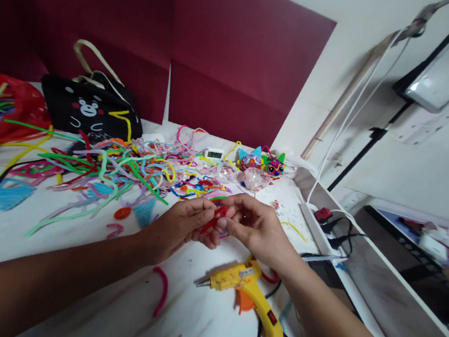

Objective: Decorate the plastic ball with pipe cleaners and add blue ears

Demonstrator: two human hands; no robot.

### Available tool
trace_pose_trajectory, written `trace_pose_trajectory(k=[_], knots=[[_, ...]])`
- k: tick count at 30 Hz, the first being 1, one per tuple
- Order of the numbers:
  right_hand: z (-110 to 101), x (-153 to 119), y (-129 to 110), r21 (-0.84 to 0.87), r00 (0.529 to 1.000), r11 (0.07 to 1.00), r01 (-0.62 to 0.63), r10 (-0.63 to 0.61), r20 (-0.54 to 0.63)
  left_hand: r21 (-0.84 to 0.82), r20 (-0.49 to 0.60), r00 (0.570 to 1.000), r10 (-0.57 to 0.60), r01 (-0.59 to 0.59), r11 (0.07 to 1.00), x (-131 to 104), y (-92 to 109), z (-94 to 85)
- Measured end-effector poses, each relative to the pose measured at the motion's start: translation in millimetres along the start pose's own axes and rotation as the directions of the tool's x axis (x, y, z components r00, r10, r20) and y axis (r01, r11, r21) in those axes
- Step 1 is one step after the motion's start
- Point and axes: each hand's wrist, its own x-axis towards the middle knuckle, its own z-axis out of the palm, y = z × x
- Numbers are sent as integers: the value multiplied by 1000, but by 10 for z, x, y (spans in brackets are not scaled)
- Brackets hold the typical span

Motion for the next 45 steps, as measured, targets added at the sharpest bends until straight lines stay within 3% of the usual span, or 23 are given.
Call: trace_pose_trajectory(k=[5, 9, 12, 16, 18, 21, 23, 26, 29, 36, 39, 42, 45], knots=[[-33, 34, -32, 23, 997, 997, -79, 78, 27, -78, 47, 997, -57, 61, 995, 6, -47, 15], [-76, 51, -20, 13, 995, 995, -101, 101, -3, 141, -24, 998, -54, 57, 988, 7, -54, 0], [-117, 70, 64, -107, 996, 994, -30, 21, -88, 354, -114, 987, 110, -63, 933, 20, -27, -53], [-127, 102, 189, -227, 985, 973, 49, -85, -149, 607, -137, 908, 396, -239, 758, 51, 22, -176], [-112, 117, 227, -198, 986, 980, 16, -48, -158, 747, -105, 846, 522, -279, 603, 74, 33, -244], [-88, 136, 263, -102, 984, 994, -31, 12, -179, 892, 37, 756, 653, -319, 319, 116, 19, -329], [-79, 144, 284, -78, 983, 997, -27, 12, -182, 917, 134, 721, 680, -351, 191, 143, -7, -370], [-68, 147, 313, -155, 981, 988, 3, -33, -191, 912, 241, 704, 668, -400, 92, 167, -53, -409], [-49, 144, 331, -254, 976, 967, 33, -86, -201, 903, 312, 704, 638, -428, 31, 174, -90, -431], [-2, 118, 319, -361, 957, 929, 81, -173, -231, 879, 392, 654, 648, -473, -54, 212, -138, -456], [25, 97, 285, -300, 966, 952, 63, -133, -220, 876, 406, 644, 649, -477, -75, 223, -142, -456], [59, 83, 226, -131, 979, 991, 34, -60, -194, 862, 433, 617, 657, -497, -101, 219, -132, -447], [80, 83, 146, 79, 987, 997, -16, 28, -157, 833, 492, 547, 677, -522, -184, 210, -103, -439]])
